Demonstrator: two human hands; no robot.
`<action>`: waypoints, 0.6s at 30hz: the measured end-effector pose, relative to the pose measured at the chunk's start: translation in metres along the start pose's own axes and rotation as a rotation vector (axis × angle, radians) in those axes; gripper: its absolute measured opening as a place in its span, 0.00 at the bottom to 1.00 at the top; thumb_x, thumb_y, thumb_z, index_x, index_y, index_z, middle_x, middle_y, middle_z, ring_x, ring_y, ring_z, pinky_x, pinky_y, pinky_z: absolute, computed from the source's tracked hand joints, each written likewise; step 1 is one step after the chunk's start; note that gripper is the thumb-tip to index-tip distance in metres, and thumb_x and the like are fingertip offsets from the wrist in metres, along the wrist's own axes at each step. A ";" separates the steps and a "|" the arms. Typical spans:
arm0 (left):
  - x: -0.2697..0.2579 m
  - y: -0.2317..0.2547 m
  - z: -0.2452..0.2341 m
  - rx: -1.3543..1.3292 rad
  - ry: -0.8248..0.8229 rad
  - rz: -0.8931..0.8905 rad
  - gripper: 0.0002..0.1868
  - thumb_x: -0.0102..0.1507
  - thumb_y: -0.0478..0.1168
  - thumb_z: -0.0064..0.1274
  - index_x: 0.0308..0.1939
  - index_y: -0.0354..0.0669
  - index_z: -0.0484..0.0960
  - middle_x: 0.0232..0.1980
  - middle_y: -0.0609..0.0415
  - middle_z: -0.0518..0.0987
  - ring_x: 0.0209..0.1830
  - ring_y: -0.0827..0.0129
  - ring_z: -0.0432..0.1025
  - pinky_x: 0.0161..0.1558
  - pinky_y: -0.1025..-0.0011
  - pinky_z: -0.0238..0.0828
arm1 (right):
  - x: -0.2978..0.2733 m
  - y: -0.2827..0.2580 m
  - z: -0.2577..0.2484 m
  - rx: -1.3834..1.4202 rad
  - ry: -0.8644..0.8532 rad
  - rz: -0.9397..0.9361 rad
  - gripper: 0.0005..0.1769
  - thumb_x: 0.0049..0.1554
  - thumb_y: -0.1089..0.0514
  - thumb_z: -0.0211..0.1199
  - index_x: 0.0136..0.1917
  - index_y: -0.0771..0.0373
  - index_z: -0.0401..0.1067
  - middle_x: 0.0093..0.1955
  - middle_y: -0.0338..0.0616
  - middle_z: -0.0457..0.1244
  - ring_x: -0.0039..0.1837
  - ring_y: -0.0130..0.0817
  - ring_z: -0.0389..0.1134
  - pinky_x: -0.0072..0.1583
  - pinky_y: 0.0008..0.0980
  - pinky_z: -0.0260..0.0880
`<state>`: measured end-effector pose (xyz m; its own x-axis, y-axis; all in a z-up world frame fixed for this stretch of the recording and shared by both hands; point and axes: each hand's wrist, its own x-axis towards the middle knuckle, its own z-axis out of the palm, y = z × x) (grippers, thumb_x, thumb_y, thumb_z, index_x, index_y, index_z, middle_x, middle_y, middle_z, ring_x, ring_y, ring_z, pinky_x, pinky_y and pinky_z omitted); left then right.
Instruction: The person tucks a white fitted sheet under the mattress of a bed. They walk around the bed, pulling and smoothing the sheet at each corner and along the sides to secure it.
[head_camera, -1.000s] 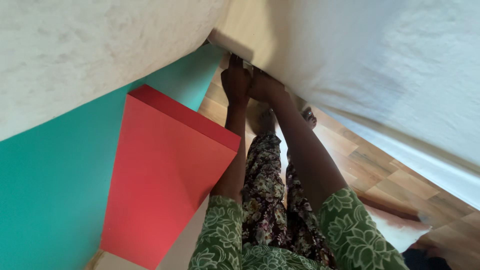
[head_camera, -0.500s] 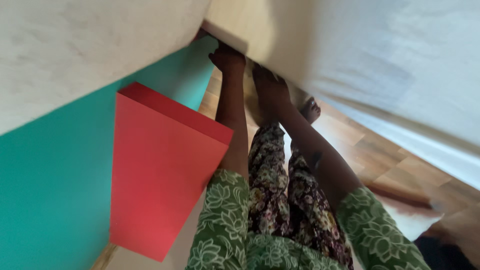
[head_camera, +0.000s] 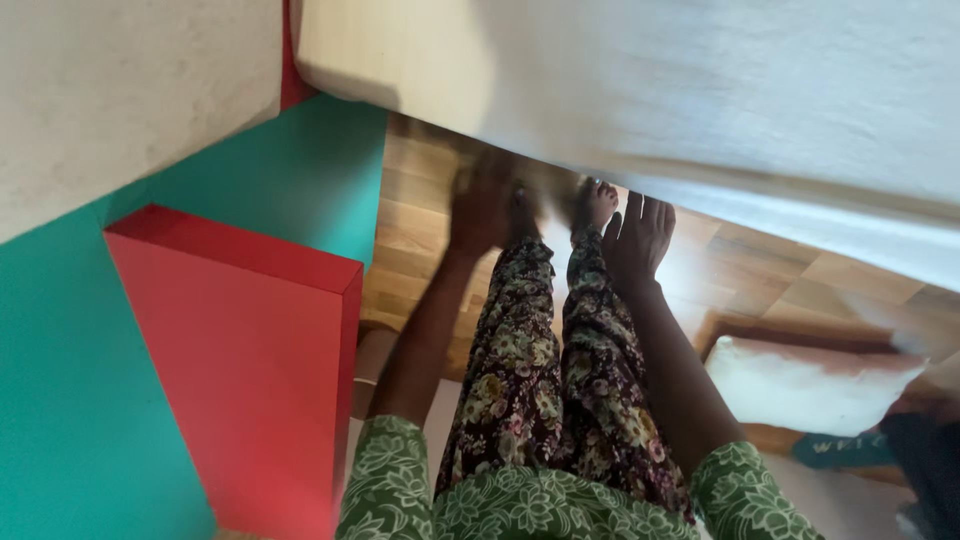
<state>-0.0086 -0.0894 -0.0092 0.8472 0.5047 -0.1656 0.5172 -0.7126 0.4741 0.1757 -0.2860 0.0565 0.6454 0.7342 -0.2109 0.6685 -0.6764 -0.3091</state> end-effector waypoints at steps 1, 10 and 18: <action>0.006 0.016 0.000 0.013 -0.015 0.078 0.38 0.63 0.43 0.55 0.77 0.44 0.61 0.78 0.44 0.62 0.78 0.48 0.57 0.69 0.39 0.54 | -0.005 0.002 0.002 -0.007 0.005 -0.006 0.35 0.59 0.56 0.59 0.77 0.70 0.60 0.75 0.64 0.56 0.78 0.58 0.55 0.76 0.58 0.49; 0.044 0.093 -0.033 0.193 -0.441 -0.176 0.41 0.55 0.35 0.60 0.73 0.47 0.65 0.69 0.48 0.69 0.53 0.47 0.73 0.45 0.48 0.73 | 0.032 -0.003 -0.010 -0.074 -0.375 0.209 0.24 0.68 0.47 0.53 0.73 0.59 0.66 0.71 0.59 0.61 0.75 0.50 0.60 0.77 0.62 0.42; 0.071 0.068 0.076 0.255 -0.496 -0.410 0.12 0.69 0.43 0.58 0.55 0.47 0.81 0.52 0.46 0.85 0.49 0.53 0.82 0.45 0.54 0.80 | 0.033 0.038 0.014 -0.106 -0.456 0.019 0.29 0.60 0.51 0.59 0.73 0.57 0.67 0.71 0.59 0.62 0.72 0.55 0.62 0.73 0.61 0.56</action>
<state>0.0961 -0.1390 -0.0542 0.5012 0.5188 -0.6926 0.7686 -0.6346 0.0809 0.2175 -0.2871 0.0248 0.4450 0.6566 -0.6090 0.7076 -0.6746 -0.2104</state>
